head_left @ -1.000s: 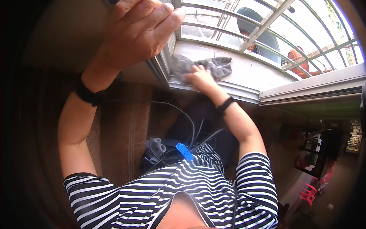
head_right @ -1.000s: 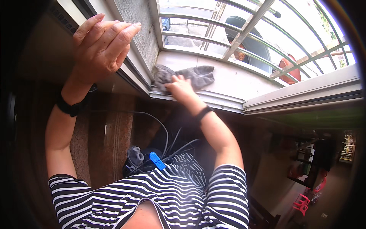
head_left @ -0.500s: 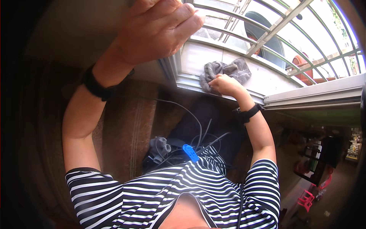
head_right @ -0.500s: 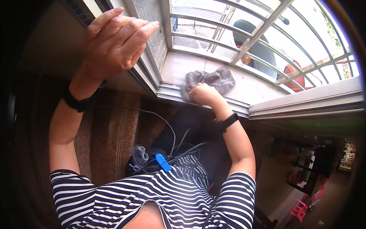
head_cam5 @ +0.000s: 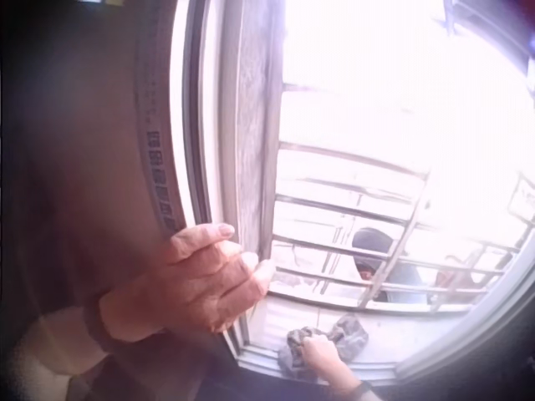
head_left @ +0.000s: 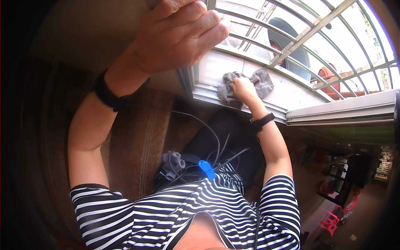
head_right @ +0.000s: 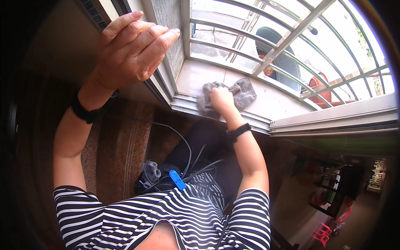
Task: Using a cloth to clean the dust and dirt from a window frame.
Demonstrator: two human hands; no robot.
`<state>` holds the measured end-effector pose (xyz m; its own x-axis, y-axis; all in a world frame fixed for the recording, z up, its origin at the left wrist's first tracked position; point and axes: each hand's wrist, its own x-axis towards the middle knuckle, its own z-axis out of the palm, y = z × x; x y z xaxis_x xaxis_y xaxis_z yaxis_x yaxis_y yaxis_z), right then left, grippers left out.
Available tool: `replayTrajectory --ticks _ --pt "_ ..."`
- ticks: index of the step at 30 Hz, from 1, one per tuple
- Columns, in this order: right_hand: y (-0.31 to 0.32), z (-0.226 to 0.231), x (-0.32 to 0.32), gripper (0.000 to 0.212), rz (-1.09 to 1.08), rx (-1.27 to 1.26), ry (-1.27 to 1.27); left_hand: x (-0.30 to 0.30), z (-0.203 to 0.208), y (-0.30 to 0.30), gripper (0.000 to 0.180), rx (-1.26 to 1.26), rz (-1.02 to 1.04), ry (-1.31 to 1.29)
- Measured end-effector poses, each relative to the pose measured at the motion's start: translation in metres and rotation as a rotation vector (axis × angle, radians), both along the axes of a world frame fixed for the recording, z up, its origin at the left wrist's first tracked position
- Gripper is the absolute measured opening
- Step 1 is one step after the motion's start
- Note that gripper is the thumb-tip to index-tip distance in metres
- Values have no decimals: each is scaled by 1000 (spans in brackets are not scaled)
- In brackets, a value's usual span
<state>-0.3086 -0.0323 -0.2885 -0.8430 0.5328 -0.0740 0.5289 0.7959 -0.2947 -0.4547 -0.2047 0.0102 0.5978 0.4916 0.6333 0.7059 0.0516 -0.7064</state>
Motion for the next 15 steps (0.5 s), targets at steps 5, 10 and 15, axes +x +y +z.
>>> replayTrajectory --ticks 5,10,15 --pt "44 5 29 25 -441 -65 277 3 2 -2 17 -2 16 -7" --pt "65 -27 30 28 -939 190 -61 1 0 -2 16 21 19 -5" --pt "80 -7 32 21 -581 -198 77 0 0 -7 15 13 37 -9"
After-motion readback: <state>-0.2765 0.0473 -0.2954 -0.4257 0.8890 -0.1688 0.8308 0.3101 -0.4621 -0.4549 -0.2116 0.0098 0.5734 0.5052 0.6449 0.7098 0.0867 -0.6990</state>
